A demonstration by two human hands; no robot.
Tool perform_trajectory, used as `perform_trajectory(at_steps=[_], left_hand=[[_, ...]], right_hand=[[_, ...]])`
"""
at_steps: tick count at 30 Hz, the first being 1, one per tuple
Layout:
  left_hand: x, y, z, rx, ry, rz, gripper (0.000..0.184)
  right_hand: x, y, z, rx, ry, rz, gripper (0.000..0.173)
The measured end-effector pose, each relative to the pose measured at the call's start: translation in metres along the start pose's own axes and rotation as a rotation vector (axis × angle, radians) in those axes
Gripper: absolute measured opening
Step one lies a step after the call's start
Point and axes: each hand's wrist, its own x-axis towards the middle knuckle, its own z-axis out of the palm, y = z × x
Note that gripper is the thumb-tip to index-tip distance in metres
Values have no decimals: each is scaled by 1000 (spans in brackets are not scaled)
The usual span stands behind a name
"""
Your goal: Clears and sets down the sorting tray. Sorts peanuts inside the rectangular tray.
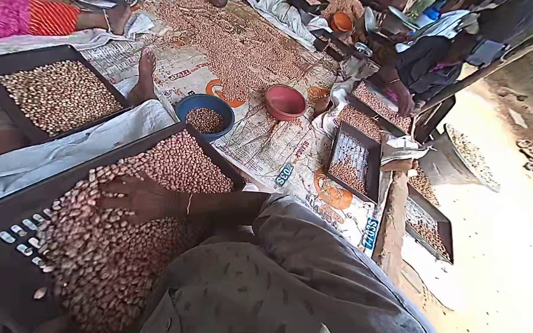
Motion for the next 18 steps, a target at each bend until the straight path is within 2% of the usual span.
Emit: perform_trajectory(at_steps=[2, 3, 5, 7, 9, 10, 12, 14, 16, 18], left_hand=[[0, -23, -8, 35, 159, -237, 53], [-2, -52, -28, 24, 109, -187, 56], [-7, -74, -36, -16, 76, -176, 70], [-6, -62, -21, -62, 165, -256, 72], [-2, -50, -16, -81, 122, -174, 82], [0, -39, -13, -59, 68, -91, 85], [1, -18, -9, 18, -56, 54, 91], [2, -12, -10, 40, -91, 88, 96], [-4, -27, -16, -29, -68, 26, 101], [-9, -52, -25, -140, -32, -68, 100]], right_hand=[[-15, 39, 2, 52, -25, -67, 37], [-30, 50, 1, 139, -99, -118, 37], [-60, 52, -13, 346, -323, -156, 48], [-76, 27, -16, 405, -516, -132, 70], [-75, -9, -5, 347, -440, -189, 70], [-67, -23, 3, 312, -308, -249, 69], [-42, -32, 14, 214, -36, -350, 69], [-13, -21, 13, 85, 134, -297, 56], [0, 4, 8, -8, 91, -126, 45], [-1, 41, 6, 16, -42, -15, 31]])
